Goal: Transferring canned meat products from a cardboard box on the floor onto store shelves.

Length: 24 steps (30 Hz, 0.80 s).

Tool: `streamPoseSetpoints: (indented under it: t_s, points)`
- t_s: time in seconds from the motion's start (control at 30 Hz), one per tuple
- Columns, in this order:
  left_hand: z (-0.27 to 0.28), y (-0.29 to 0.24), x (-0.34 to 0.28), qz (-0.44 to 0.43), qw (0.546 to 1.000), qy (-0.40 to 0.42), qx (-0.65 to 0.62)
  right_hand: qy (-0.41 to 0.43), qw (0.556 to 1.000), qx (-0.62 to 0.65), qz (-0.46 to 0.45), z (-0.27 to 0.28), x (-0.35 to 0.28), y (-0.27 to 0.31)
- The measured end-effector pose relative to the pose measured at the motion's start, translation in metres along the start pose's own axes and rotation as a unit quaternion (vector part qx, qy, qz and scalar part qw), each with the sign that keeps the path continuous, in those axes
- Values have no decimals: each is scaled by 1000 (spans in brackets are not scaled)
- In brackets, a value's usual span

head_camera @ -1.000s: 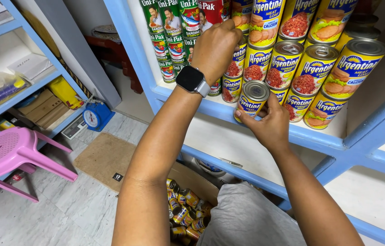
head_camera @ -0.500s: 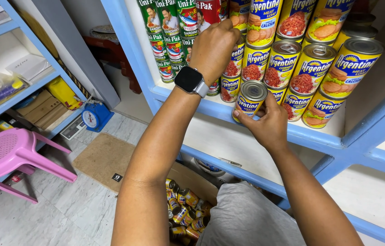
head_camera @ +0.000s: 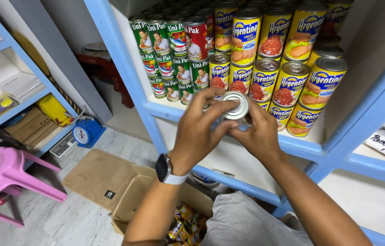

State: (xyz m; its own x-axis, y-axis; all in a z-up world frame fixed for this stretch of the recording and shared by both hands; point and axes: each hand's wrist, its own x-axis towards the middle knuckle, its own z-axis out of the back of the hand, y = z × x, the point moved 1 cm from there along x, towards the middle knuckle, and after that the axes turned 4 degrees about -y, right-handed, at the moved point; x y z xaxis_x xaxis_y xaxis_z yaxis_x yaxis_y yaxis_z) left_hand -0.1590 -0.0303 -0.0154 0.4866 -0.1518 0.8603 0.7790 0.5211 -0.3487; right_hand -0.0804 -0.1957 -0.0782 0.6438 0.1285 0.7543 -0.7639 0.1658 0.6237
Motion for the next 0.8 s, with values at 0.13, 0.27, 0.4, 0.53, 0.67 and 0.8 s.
streamPoseSetpoints:
  t_s: [0.13,0.27,0.4,0.53,0.67,0.8]
  points:
    - [23,-15,41,-114,985,-45,119,-36,983,-162,77,5,42,19]
    - [41,-15,85,-149,971,-81,166,-30,956,-185,225,23,100,63]
    - [47,13,125,-153,964,-113,188,-13,962,-136,238,42,127,70]
    - [38,41,147,-109,974,-114,166,-65,977,-126,158,55,143,23]
    - [21,63,159,-78,976,-112,172,-85,962,-221,139,54,151,1]
    - [10,79,162,-67,975,-104,184,-84,929,-324,158,51,155,0]
